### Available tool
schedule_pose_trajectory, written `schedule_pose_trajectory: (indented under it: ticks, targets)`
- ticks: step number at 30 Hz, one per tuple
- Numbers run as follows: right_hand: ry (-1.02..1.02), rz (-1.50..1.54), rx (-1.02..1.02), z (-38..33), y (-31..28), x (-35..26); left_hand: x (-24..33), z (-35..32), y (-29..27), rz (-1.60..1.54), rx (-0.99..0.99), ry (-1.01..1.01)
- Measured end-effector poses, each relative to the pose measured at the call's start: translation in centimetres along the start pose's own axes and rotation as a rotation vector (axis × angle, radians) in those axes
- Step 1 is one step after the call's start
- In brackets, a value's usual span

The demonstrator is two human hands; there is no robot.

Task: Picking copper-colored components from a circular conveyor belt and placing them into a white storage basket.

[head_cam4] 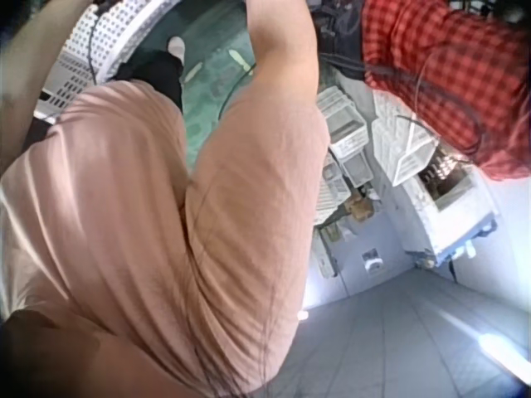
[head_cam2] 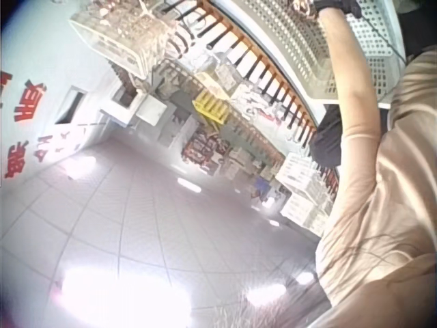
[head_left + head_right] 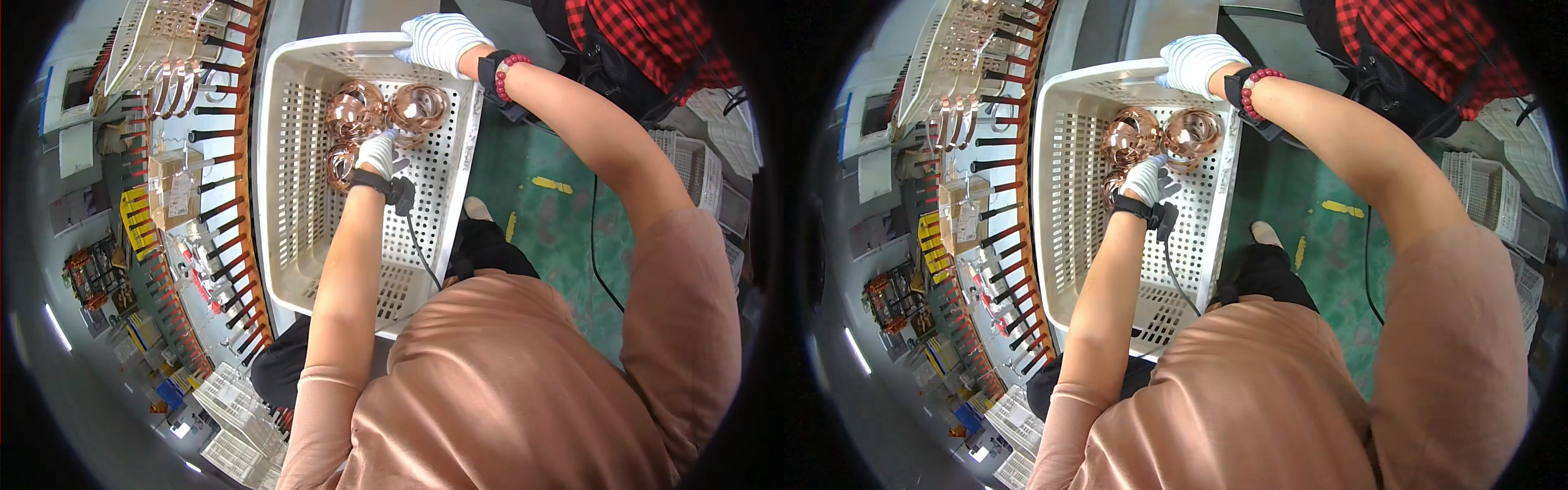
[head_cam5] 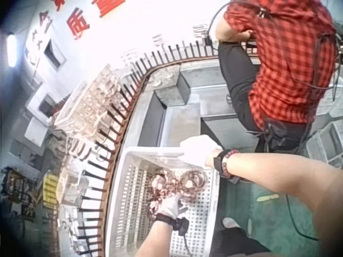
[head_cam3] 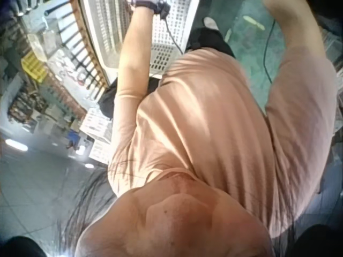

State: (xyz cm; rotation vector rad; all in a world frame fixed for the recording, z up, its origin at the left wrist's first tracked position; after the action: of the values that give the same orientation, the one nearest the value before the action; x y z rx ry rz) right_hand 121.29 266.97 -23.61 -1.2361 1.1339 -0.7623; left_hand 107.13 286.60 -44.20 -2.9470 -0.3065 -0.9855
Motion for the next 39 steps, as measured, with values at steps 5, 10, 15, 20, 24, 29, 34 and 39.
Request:
schedule_pose_trajectory:
  ticks: [5,10,15,20,24,29,34,39]
  targets:
    - [-0.088,0.079,0.095,1.8,1.4,-0.6,-0.1,0.0,-4.5,0.07,-0.038,0.125]
    - [0.006,0.022,-0.043,3.8,2.0,2.8,11.3,-6.2,-6.5,0.024,0.029,0.574]
    - [0.017,-0.002,-0.052,5.7,2.7,4.2,18.0,-12.0,-16.7,-0.471,0.314,0.781]
    - [0.05,-0.022,-0.09,5.2,3.5,3.2,21.1,-12.8,-22.2,-0.778,0.126,0.519]
    - [-0.003,-0.002,-0.06,5.5,3.8,1.8,20.5,-11.2,-28.6,-0.494,0.404,0.598]
    - [-0.011,0.011,-0.07,5.1,4.0,1.1,20.2,-16.7,-34.1,0.225,0.844,0.686]
    - [0.032,-0.006,-0.008,4.8,4.5,3.9,25.3,-25.9,-19.5,0.467,0.98,1.392]
    - [0.011,0.027,-0.038,5.0,4.3,2.6,27.9,-22.1,-16.6,-0.419,0.257,1.075]
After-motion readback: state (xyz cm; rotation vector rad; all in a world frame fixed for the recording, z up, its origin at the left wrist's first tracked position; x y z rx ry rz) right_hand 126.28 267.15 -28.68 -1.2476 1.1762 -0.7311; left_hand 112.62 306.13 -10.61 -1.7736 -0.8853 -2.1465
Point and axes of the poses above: each hand's wrist, its own z-axis towards the middle knuckle, its own y-axis out of the palm, x = y × z, the point moved 5 cm from there along z, towards the middle knuckle, and after that the axes turned 6 degrees about y, right-handed, at the moved point
